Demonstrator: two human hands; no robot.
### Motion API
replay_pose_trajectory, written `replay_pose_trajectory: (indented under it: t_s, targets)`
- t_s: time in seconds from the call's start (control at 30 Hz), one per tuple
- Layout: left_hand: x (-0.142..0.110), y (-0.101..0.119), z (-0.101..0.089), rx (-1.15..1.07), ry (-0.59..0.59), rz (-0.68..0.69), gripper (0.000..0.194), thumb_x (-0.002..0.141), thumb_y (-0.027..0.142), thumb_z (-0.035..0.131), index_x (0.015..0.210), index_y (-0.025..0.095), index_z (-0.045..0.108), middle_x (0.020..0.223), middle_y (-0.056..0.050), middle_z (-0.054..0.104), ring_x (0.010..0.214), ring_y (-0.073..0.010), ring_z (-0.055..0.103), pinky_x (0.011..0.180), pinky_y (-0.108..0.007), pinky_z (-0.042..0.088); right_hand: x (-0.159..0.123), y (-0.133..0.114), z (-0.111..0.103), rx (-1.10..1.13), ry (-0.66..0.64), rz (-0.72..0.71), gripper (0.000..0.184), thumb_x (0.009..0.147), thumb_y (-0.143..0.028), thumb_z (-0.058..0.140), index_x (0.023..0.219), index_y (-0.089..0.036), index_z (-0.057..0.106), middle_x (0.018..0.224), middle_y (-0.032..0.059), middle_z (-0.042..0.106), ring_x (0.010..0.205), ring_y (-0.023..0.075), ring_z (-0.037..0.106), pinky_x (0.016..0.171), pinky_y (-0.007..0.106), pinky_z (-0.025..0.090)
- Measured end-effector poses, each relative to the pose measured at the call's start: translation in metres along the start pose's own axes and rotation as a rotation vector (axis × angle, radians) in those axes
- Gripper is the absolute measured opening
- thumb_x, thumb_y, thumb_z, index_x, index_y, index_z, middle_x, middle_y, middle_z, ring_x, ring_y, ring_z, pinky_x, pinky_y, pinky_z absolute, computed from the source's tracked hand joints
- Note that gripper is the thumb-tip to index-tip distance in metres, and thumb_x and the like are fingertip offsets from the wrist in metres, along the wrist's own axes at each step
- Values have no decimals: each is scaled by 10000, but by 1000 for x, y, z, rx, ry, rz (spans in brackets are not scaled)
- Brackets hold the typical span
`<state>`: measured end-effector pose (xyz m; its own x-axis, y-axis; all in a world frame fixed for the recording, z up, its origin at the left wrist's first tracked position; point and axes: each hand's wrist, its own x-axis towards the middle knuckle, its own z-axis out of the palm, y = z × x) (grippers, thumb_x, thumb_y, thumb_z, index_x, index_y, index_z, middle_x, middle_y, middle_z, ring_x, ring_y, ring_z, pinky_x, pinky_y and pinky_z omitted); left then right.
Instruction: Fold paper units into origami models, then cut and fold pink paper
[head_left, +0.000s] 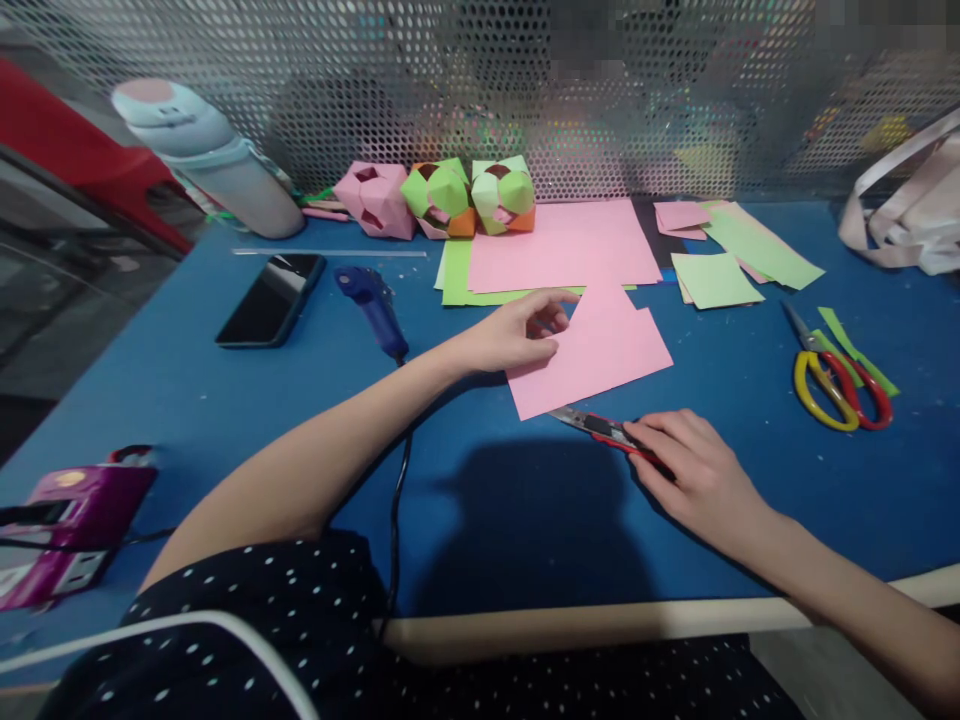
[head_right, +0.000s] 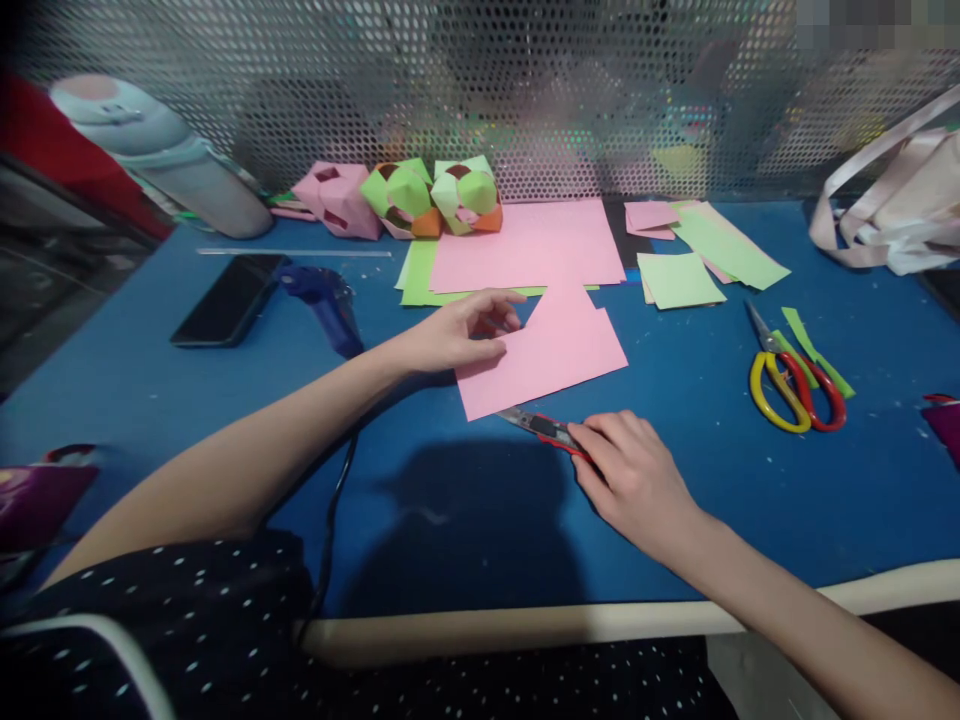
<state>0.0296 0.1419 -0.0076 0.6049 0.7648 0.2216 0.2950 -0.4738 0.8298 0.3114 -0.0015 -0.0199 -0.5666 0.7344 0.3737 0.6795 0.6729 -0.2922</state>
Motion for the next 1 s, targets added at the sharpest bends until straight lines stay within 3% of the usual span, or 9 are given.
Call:
replay_pose_trajectory:
  t_s: [0.07, 0.13, 0.23, 0.33, 1.0]
  targets:
    - [0, -7, 2, 193, -5, 159, 531, 852, 218, 620, 1371, 182, 514, 1328, -142, 589, 1217, -239, 567, 1019, -415, 477, 2, -3, 3, 21, -13, -25, 270, 939, -161, 584, 1201, -111, 627, 1048, 135, 663, 907, 250, 590, 753, 421, 494]
    - [-1, -13, 5, 395, -91, 264, 441, 930, 292, 580, 1354, 177, 547, 1434, -162, 533, 1355, -269, 475, 1125, -446, 385, 4, -4, 4, 35, -18, -34, 274, 936, -154, 587, 1203, -107, 625, 1052, 135, 661, 910, 249, 588, 755, 420, 493]
    - [-4, -18, 10, 662, -234, 289, 397, 1001, 383, 482, 1345, 208, 577, 1501, -150, 488, 1417, -309, 412, 1155, -502, 313, 4, -3, 4, 60, -30, -31, 283, 932, -140, 585, 1210, -104, 624, 1062, 141, 655, 932, 252, 586, 778, 425, 499]
    - [-6, -19, 14, 831, -293, 258, 406, 1024, 431, 415, 1375, 278, 551, 1548, -103, 441, 1440, -317, 375, 1147, -520, 282, 5, -2, 4, 96, -34, -40, 299, 932, -122, 575, 1227, -95, 616, 1074, 152, 644, 948, 251, 579, 800, 421, 509]
    - [-5, -19, 15, 917, -279, 286, 426, 1028, 469, 376, 1373, 292, 552, 1537, -86, 459, 1417, -289, 399, 1115, -442, 279, 12, -4, 6, 156, -23, -105, 310, 923, -86, 582, 1232, -84, 607, 1053, 157, 633, 927, 244, 560, 774, 411, 529]
